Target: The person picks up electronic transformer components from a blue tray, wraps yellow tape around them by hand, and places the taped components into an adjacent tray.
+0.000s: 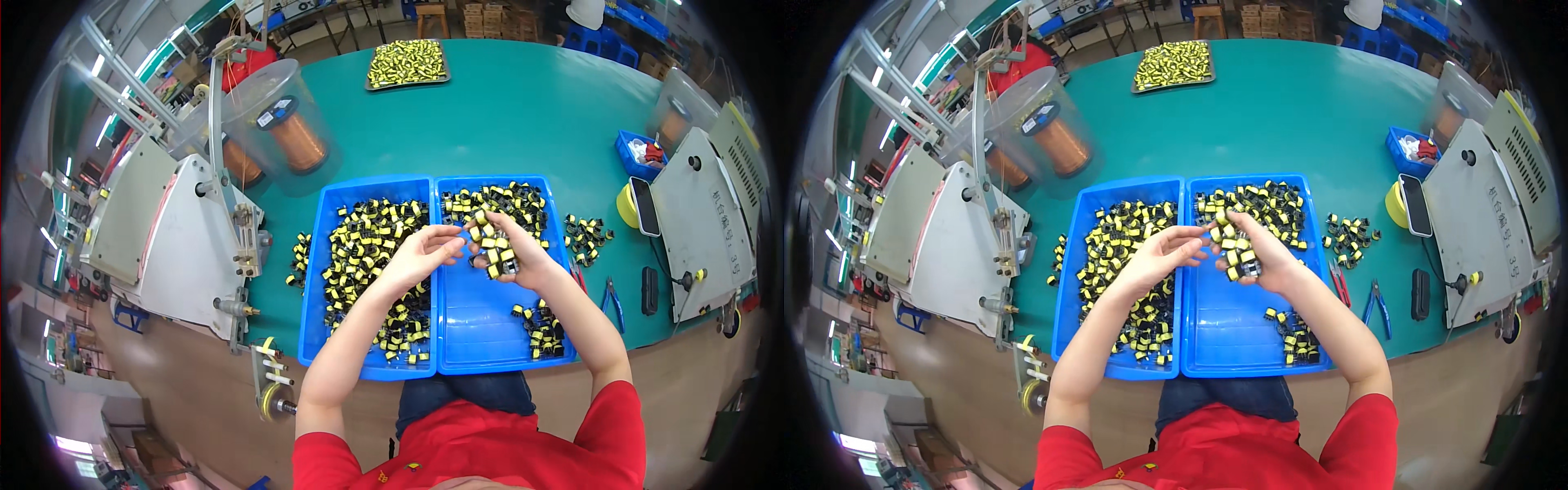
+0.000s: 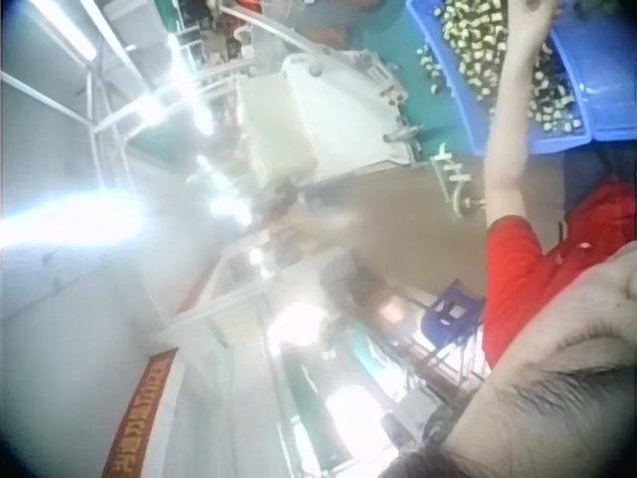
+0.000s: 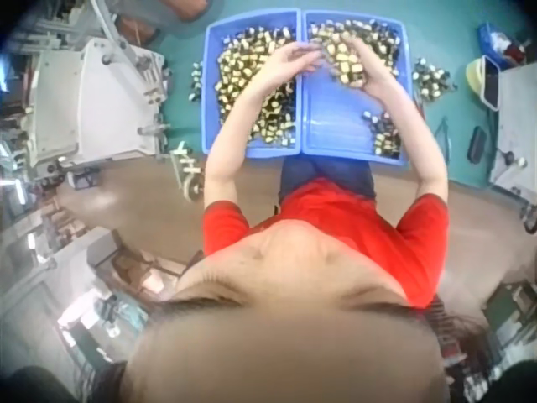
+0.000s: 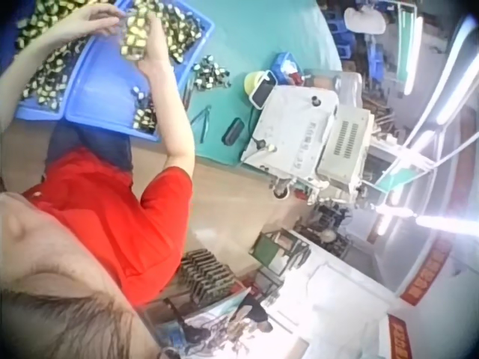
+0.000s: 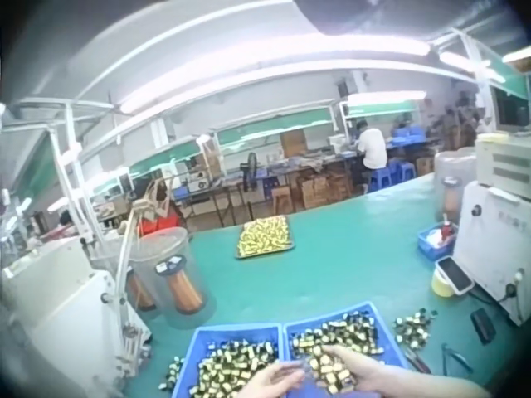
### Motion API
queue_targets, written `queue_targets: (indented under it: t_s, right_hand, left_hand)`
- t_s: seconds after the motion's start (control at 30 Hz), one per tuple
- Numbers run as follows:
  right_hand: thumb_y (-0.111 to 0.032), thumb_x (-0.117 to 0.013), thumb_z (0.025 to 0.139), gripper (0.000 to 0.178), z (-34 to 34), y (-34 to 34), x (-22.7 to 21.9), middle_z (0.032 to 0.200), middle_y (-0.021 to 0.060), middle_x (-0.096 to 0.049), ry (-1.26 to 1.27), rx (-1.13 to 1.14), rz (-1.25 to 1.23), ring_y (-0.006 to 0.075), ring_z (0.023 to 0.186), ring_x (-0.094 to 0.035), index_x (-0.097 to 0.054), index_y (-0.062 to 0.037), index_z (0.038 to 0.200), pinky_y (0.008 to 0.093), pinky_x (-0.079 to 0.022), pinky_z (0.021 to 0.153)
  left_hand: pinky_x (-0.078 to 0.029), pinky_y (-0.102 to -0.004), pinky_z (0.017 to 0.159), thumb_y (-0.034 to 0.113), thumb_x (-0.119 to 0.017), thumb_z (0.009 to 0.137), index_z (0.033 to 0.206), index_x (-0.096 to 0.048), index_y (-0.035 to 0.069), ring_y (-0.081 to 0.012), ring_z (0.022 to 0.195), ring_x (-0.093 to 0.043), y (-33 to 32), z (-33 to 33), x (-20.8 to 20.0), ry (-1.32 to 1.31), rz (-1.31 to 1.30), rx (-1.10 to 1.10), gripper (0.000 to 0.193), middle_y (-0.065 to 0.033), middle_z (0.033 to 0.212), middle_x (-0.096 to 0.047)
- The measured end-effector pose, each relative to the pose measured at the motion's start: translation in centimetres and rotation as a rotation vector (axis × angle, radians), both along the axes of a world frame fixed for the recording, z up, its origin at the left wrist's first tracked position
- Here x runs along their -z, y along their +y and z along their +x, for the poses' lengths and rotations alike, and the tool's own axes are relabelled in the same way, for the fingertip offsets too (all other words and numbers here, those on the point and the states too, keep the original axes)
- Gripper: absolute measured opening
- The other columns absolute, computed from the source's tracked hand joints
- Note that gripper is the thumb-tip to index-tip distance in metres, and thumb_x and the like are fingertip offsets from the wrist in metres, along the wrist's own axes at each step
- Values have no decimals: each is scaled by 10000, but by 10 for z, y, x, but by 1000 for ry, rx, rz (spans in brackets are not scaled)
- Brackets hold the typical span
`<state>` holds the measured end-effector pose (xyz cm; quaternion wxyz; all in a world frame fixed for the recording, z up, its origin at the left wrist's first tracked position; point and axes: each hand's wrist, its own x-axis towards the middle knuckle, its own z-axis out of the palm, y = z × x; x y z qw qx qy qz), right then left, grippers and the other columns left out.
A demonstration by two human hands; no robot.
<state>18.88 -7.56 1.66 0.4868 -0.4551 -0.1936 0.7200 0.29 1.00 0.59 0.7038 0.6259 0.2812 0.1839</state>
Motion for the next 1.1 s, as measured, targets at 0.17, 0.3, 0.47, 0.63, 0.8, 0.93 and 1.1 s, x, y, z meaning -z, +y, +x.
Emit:
queue_targets:
  t_s: [0.17, 0.3, 0.47, 0.63, 0.8, 0.93, 1.1]
  right_hand:
    - [-485, -399, 926, 372, -19, -3, 1, 773, 37, -600, -83, -123, 8, 136, 591, -604, -527, -141, 988, 226, -392, 326]
    - [-502, -419, 911, 405, -20, -1, 0, 805, 34, -611, 30, -102, -15, 115, 601, -606, -542, -135, 1031, 210, -334, 296]
    - [-379, -467, 904, 309, -8, 10, 17, 812, 27, -585, -369, -101, 109, 99, 554, -561, -533, -125, 1068, 204, -286, 291]
    - [-311, -507, 885, 282, 5, 12, 60, 812, 108, -595, -1323, -41, 336, 227, 659, -600, -536, -83, 1049, 367, -481, 543]
    - [-355, -533, 869, 310, -12, 8, 71, 885, 147, -594, -1668, -143, 281, 331, 740, -623, -505, -82, 1014, 438, -499, 629]
    - [-364, -542, 857, 356, -20, 3, 82, 842, 140, -576, -1847, -259, 427, 297, 702, -629, -484, -95, 1083, 423, -500, 546]
    - [-327, -532, 873, 325, -9, 3, 90, 865, 90, -593, -1502, -203, 447, 233, 670, -633, -541, -111, 1116, 366, -464, 464]
  left_hand:
    - [-453, -264, 804, 209, -657, 855, 1193, -512, -10, -111, 913, -566, -7, 2, 0, -12, 72, -30, 428, -49, 1013, -610]
    - [-437, -249, 823, 172, -649, 858, 1149, -555, 17, -107, 918, -570, -4, 1, 3, -76, 97, -134, 343, -29, 955, -622]
    - [-439, -248, 830, 136, -656, 844, 1188, -537, 22, -120, 942, -571, -1, -3, -9, -165, -5, -181, 381, -53, 995, -598]
    - [-454, -255, 842, 62, -677, 805, 1176, -524, 11, -127, 938, -563, -6, 2, -9, -168, -107, -168, 404, -63, 1023, -558]
    - [-462, -280, 889, -3, -675, 778, 1112, -517, 10, -153, 979, -563, -12, 5, -10, -158, -37, -195, 370, -61, 1061, -527]
    - [-453, -297, 909, -9, -664, 789, 1173, -513, 2, -184, 1001, -571, -6, 4, -5, -245, -152, -132, 413, -74, 1095, -551]
    - [-440, -287, 894, 42, -649, 819, 1250, -489, 11, -186, 1006, -571, -1, 1, -2, -292, -278, -55, 461, -71, 1124, -560]
